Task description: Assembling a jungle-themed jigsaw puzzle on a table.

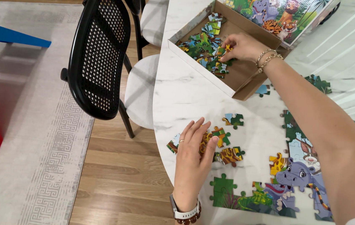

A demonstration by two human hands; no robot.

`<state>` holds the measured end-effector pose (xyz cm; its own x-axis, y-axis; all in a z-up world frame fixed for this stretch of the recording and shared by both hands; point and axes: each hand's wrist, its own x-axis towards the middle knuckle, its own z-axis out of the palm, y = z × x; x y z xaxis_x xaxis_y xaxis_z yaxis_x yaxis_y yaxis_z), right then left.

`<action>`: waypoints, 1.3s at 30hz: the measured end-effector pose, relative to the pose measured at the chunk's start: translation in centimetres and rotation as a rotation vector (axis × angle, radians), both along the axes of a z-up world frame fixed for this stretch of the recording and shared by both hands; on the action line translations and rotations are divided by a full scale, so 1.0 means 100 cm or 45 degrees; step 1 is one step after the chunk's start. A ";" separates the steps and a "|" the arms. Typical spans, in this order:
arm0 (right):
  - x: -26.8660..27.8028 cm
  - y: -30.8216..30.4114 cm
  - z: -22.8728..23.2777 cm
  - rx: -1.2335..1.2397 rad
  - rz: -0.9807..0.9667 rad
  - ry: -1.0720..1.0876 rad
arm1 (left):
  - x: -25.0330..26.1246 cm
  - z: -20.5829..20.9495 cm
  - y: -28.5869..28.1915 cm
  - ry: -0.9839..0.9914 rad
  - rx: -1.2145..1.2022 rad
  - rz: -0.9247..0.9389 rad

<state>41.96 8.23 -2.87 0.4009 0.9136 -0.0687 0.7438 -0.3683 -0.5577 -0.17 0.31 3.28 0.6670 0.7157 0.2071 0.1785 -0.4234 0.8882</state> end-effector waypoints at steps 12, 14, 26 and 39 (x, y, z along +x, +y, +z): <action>-0.010 -0.003 -0.004 0.122 0.053 0.000 | 0.002 0.001 0.001 0.019 0.004 -0.001; -0.015 -0.003 0.004 0.084 0.039 -0.043 | 0.002 0.001 0.000 0.013 0.002 -0.005; -0.053 -0.038 0.072 0.144 -0.068 0.161 | 0.000 0.002 0.001 -0.095 0.024 0.100; -0.212 -0.149 0.062 -0.372 0.282 0.671 | -0.013 0.007 -0.001 -0.558 -0.308 0.503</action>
<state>20.76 -6.67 3.37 0.0491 0.8847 -0.4636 0.4735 -0.4293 -0.7691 -1.48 0.17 4.00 0.2331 0.9511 0.2027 -0.1217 -0.1782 0.9764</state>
